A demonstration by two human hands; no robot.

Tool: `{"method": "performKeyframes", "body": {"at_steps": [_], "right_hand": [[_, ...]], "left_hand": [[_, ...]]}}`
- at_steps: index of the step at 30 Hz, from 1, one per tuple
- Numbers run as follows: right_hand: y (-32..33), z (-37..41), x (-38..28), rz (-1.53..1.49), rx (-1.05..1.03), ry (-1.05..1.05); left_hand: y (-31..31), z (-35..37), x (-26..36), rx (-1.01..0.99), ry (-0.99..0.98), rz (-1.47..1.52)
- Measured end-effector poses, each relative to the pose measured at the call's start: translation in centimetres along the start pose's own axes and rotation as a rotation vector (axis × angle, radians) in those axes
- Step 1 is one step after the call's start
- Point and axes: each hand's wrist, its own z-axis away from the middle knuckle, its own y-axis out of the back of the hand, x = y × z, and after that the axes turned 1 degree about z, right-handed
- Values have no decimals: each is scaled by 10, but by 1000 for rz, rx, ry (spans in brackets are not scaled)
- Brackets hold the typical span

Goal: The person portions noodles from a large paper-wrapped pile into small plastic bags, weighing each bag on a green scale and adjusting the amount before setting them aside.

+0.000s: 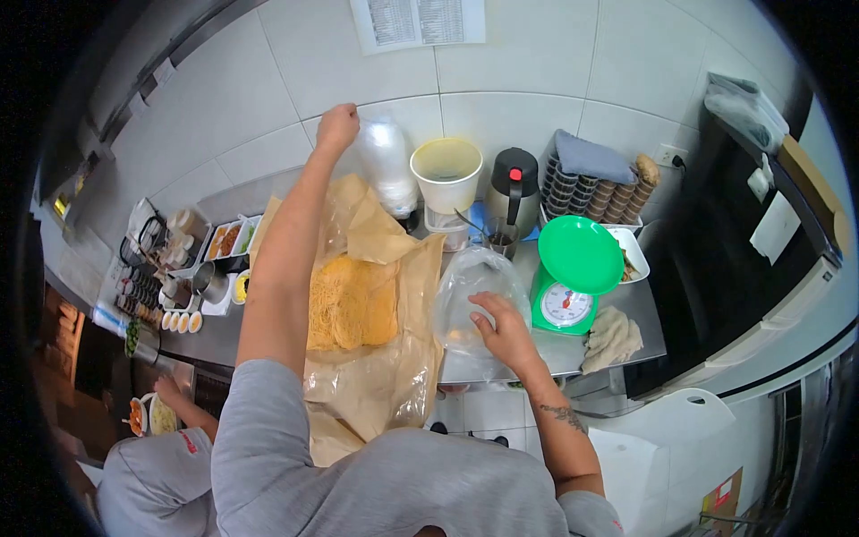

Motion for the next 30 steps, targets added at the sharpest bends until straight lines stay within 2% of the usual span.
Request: {"method": "performKeyframes", "body": {"at_steps": [5, 7, 11, 13, 16, 17, 18, 20, 22, 24, 25, 27, 29, 30], "right_hand": [[0, -11, 1, -166, 21, -131], [-3, -24, 6, -266, 74, -130], [-11, -66, 6, -570, 230, -48], [-9, -89, -9, -513, 363, 72], [7, -96, -60, -595, 488, 224], [9, -94, -67, -676, 458, 228], [10, -92, -73, -758, 428, 229], [11, -77, -59, -777, 338, 86], [9, -65, -66, -750, 484, 33], [11, -57, -45, -808, 572, 2], [14, -52, -46, -815, 534, -3], [22, -37, -52, -828, 460, -26], [26, -23, -61, -790, 405, -42], [28, -22, -64, -769, 385, -43]], "left_hand": [[52, -19, 27, 327, -107, 254], [92, -4, 50, 223, -3, 719], [134, 23, 62, 137, 58, 1173], [143, 47, 61, 38, 96, 1352], [130, 93, 54, -11, 104, 1350], [121, 111, 51, -43, 154, 1373], [110, 133, 47, -78, 205, 1395], [93, 181, 44, -142, 370, 1455], [76, 227, 17, -329, 365, 1133], [48, 266, -15, -484, 171, 543], [43, 293, -19, -391, 9, 181], [30, 316, -33, -345, -118, -178], [17, 312, -49, -442, -61, -172], [29, 297, -46, -419, -67, -119]]}}
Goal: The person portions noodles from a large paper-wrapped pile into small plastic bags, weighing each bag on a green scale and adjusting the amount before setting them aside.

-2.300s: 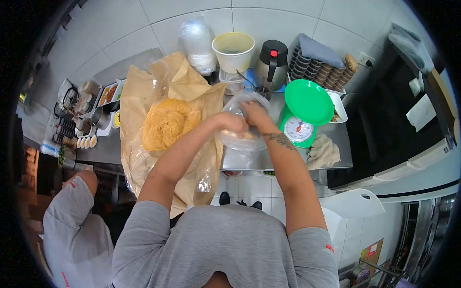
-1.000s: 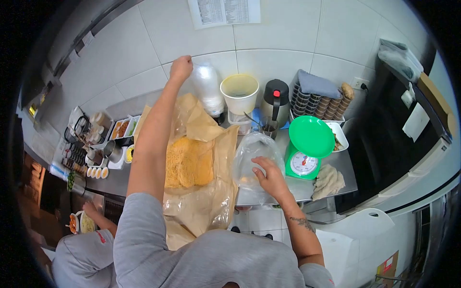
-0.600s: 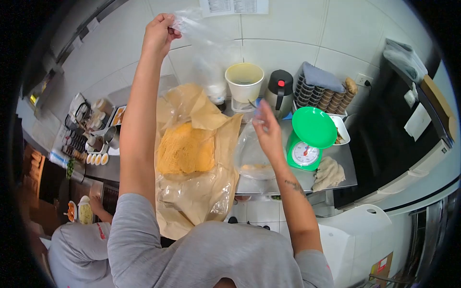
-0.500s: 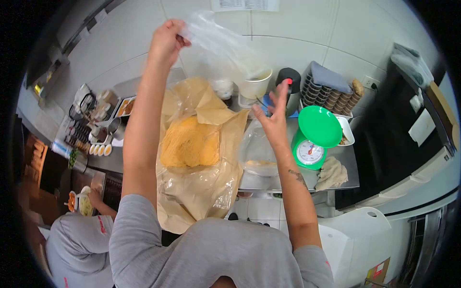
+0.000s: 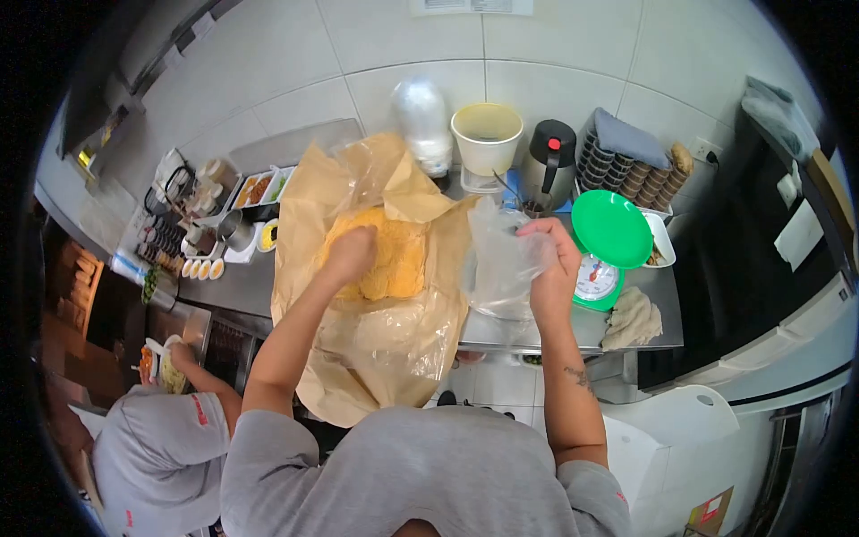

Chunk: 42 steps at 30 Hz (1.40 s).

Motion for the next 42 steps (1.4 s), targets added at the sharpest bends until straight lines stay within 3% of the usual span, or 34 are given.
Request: {"method": "performKeyframes", "body": {"at_steps": [4, 6, 9, 12, 13, 16, 19, 22, 24, 26, 29, 33, 36, 38, 40, 42], "right_hand": [[2, 9, -5, 70, -46, -60], [2, 12, -2, 77, -74, -94], [2, 16, -3, 59, -101, -90], [2, 19, -9, 73, -124, -60], [2, 19, -8, 62, -116, -63], [1, 23, -4, 96, -110, -91], [3, 26, -17, 241, -134, -125], [1, 29, -23, 267, -122, -131], [-2, 27, -21, 212, -108, -121], [0, 24, -9, 366, -142, -6], [-1, 24, -9, 466, -169, 14], [-3, 23, -15, 414, -145, -125], [-9, 14, -7, 311, -419, -419], [-30, 2, 24, 362, -626, -254], [-59, -13, 40, 330, -825, -275], [-84, -28, 119, 352, -924, -79]], "left_hand": [[102, -16, 16, 4, -12, 79], [116, -22, 7, 185, -150, 194], [157, -28, 10, 152, -197, 168], [184, -21, 17, 189, -98, 344], [185, -20, 15, 265, -118, 387], [171, -20, 16, 130, -7, 607], [150, -23, -4, 406, -76, 263], [83, -18, -21, 327, -38, 297], [39, 14, 2, 171, -14, 51], [-2, 34, 15, 27, 13, -217], [-3, 10, 0, -151, 141, -60], [73, -9, -2, 149, 57, 178], [106, -18, -7, 242, -9, 262], [108, -19, -7, 201, 5, 269], [89, -18, -8, 107, 31, 240], [51, -11, -9, -94, -58, 70]]}}
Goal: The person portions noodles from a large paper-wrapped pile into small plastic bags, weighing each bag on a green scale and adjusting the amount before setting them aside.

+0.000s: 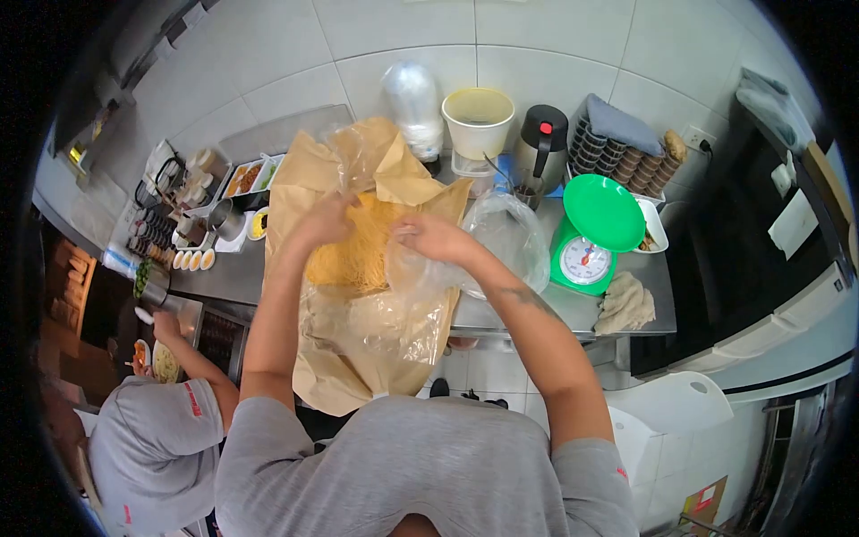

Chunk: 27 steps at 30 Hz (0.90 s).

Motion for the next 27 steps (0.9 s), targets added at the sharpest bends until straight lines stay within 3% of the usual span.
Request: {"method": "performKeyframes", "body": {"at_steps": [3, 5, 6, 9, 13, 15, 17, 20, 23, 25, 27], "right_hand": [[2, -35, -7, 335, -157, -355], [19, -62, 12, 606, -99, -362], [26, -70, 21, 739, -71, -369], [48, -68, 10, 678, 48, -506], [64, -64, 36, 733, 69, -440], [68, -61, 45, 698, 140, -354], [69, -50, 40, 620, 275, -248], [82, -29, 10, 328, 292, -427], [84, -2, -13, 516, 619, -343], [89, 13, -16, 405, 730, -282], [85, 25, -28, 313, 827, -239]], "left_hand": [[-49, 5, -1, -108, 52, -102], [-45, -11, -13, -212, 1, 22], [-35, -16, -16, -149, 36, 57], [11, -21, -18, 61, 104, 145], [69, -18, 4, 190, 97, 361], [82, -17, 9, 253, 28, 324], [89, -16, 15, 315, -17, 293], [90, -13, 23, 379, -51, 247], [88, -11, 26, 415, -68, 228], [87, -6, 29, 452, -53, 285], [67, -2, 15, 527, -131, 122]]}}
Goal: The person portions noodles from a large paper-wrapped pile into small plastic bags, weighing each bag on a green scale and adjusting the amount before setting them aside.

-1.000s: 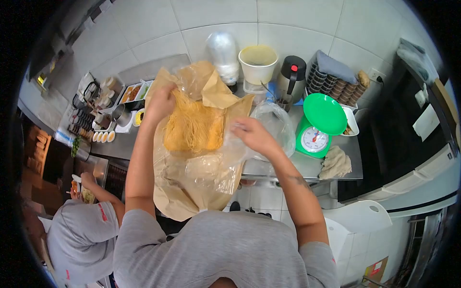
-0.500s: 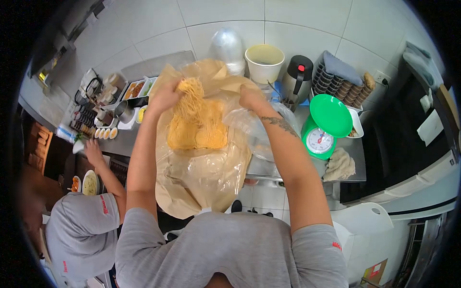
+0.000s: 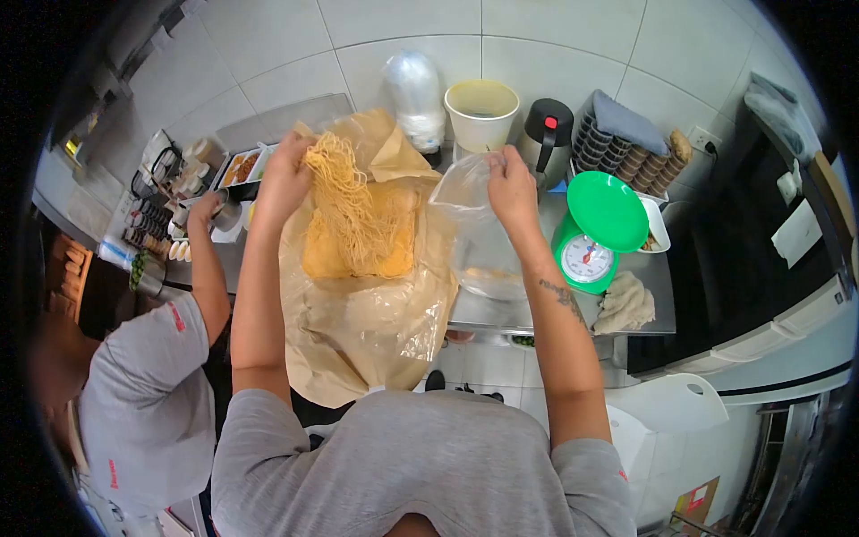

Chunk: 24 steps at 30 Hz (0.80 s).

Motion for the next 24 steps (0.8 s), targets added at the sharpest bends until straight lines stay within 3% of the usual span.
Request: {"method": "performKeyframes", "body": {"at_steps": [1, 3, 4, 8, 10, 14, 18, 21, 23, 24], "right_hand": [[5, 7, -14, -42, 43, -7], [10, 18, -36, -77, 113, 12], [10, 22, -45, -70, 141, 39], [-4, 29, -54, -42, 293, 256], [-19, 31, -52, -35, 276, 272], [-65, 51, -34, -13, 146, 275], [-112, 71, -18, -54, -80, 77], [-129, 76, -23, -187, -192, -12], [-141, 79, -28, -289, -217, -22], [-141, 81, -34, -236, -261, 55]], "left_hand": [[-8, 8, -5, 30, -62, -72], [-33, 32, -1, -349, 187, -190], [-55, 56, -1, -417, 184, -197], [-101, 126, 20, -502, 197, -206], [-93, 122, 0, -475, 257, 51], [-61, 112, -28, -122, 723, 761], [-27, 102, -24, -51, 635, 1260], [-44, 110, -23, -123, 635, 1219], [-72, 116, -25, -275, 470, 947], [-67, 109, -3, -411, 593, 745]]}}
